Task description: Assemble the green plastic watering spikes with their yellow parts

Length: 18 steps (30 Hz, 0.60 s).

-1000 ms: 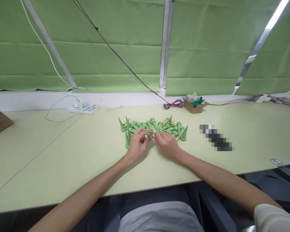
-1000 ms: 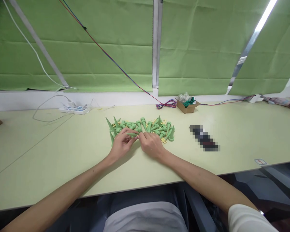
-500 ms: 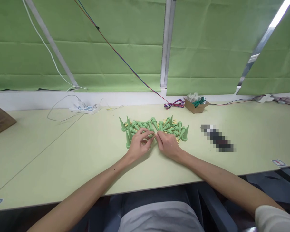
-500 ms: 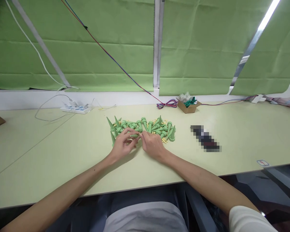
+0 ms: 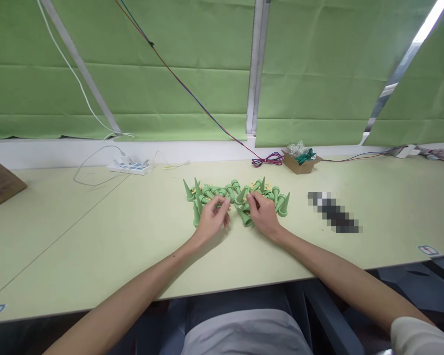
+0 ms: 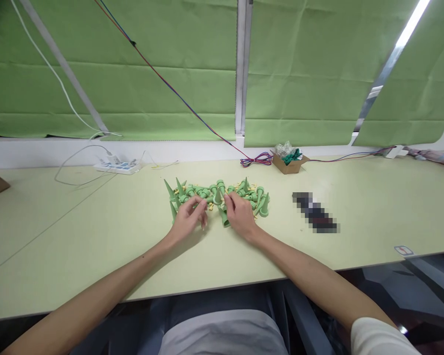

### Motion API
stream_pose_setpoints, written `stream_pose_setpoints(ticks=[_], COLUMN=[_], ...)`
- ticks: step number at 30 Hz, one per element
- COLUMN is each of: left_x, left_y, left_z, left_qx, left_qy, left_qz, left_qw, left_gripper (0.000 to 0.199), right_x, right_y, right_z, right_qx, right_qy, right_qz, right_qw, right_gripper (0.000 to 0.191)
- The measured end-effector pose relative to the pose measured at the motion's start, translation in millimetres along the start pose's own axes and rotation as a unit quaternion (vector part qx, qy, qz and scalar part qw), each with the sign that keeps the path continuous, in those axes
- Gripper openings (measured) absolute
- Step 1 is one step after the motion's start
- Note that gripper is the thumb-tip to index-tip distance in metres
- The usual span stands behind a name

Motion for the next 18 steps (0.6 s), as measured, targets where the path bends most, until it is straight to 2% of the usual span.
stream_pose_setpoints(ticks=[3,7,12,18], left_x=[9.8,17.1,17.4,17.5], left_y=[10.6,18.2,19.0,16.5], left_z=[2.0,0.8,0.5,-0.1], left_qx=[-0.068,-0.118,-0.131,-0.111], left_qy=[0.057,0.081,0.089,0.107], left_qz=[-0.024,-0.036,-0.040,-0.029], left_qw=[0.996,0.989,0.987,0.988], left_gripper=[0.050,0.058,0.057,0.051], right_x=[-3.0,2.8,7.6,10.5], right_y=[3.5,13.4,20.3,16.4], right_z=[2.1,2.2,1.1,0.2], right_qx=[-0.013,-0.046,-0.065,-0.046], right_qy=[-0.007,0.026,0.057,0.072], right_qz=[0.029,0.073,0.122,0.135], right_qw=[0.999,0.996,0.989,0.987], right_gripper=[0.032,0.030,0.025,0.024])
Point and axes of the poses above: each hand's wrist, its own z-axis towards the middle knuckle, its own x-axis out of the palm, y = z × x, the point moved 9 cm from there along z, towards the middle knuckle, and after that the axes turned 12 degrees about -x, right-handed, at the moved point
